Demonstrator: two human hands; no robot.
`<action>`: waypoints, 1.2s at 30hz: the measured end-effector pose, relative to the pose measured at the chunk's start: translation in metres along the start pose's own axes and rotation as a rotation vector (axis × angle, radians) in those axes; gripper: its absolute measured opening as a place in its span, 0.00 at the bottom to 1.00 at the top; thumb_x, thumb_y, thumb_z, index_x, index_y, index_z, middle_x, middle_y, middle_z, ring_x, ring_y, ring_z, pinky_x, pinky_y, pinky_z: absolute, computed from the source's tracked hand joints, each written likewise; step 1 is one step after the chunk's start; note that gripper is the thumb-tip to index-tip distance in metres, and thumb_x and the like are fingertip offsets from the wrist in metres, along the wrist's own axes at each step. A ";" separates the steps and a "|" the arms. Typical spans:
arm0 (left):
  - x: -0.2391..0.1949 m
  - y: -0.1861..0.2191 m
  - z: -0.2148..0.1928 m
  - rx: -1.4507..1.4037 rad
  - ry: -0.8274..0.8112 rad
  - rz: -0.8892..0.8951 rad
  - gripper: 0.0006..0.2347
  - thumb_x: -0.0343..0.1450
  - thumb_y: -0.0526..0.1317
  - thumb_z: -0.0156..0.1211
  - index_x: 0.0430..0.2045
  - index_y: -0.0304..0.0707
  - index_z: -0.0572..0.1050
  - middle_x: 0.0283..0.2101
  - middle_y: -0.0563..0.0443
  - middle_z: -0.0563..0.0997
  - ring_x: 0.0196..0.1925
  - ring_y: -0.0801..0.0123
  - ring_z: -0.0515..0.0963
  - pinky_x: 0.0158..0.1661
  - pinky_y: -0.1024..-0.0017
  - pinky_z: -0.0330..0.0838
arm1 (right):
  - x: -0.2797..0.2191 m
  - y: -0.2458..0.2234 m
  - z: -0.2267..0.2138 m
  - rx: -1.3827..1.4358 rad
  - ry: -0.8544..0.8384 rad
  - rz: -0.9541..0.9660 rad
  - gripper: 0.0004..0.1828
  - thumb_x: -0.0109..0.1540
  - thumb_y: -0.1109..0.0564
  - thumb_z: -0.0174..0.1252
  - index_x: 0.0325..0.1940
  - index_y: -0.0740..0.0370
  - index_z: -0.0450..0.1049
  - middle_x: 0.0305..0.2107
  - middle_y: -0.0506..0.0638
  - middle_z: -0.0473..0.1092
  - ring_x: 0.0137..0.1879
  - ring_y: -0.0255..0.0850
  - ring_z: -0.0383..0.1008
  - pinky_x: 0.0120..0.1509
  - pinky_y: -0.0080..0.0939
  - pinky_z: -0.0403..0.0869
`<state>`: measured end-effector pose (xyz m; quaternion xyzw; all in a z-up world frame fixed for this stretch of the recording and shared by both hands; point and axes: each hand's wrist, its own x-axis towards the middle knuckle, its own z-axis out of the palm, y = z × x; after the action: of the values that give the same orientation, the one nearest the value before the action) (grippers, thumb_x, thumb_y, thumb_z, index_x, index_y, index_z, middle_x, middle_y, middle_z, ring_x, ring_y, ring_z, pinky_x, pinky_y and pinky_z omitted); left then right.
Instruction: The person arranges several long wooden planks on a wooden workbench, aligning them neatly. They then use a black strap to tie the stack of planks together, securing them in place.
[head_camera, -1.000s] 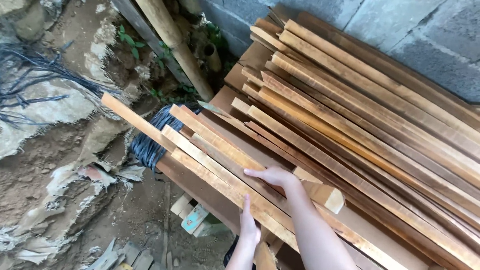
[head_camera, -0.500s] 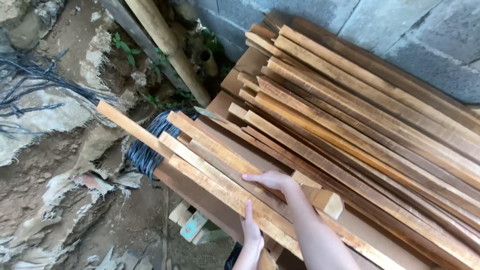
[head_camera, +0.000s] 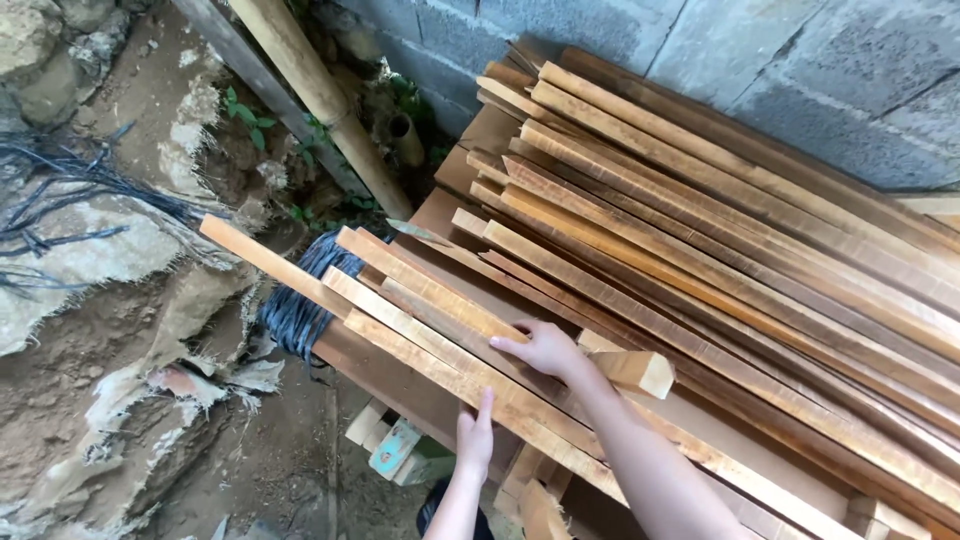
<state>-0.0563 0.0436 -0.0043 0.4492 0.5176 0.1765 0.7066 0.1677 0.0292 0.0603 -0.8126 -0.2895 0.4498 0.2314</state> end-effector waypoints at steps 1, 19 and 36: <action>0.001 0.004 -0.005 0.002 -0.004 0.002 0.30 0.73 0.54 0.57 0.66 0.33 0.65 0.62 0.47 0.77 0.63 0.65 0.74 0.60 0.68 0.65 | -0.004 -0.005 -0.001 0.002 0.004 0.001 0.55 0.48 0.18 0.58 0.64 0.62 0.73 0.55 0.63 0.74 0.61 0.54 0.77 0.66 0.47 0.73; 0.159 0.154 -0.269 0.635 0.205 0.324 0.10 0.73 0.41 0.60 0.44 0.38 0.80 0.44 0.48 0.85 0.45 0.65 0.85 0.47 0.70 0.77 | 0.097 -0.203 0.267 0.449 -0.137 -0.285 0.27 0.61 0.43 0.63 0.58 0.62 0.74 0.40 0.50 0.79 0.45 0.37 0.80 0.52 0.38 0.76; 0.265 0.190 -0.303 1.057 -0.271 0.664 0.09 0.65 0.34 0.62 0.36 0.39 0.83 0.44 0.45 0.82 0.46 0.51 0.79 0.49 0.60 0.74 | 0.192 -0.155 0.375 1.284 0.288 0.519 0.15 0.70 0.46 0.49 0.47 0.58 0.75 0.38 0.55 0.77 0.43 0.48 0.78 0.50 0.46 0.76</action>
<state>-0.1787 0.4711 -0.0192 0.8919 0.2740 0.0488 0.3565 -0.1154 0.3151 -0.1384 -0.6096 0.2696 0.4603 0.5864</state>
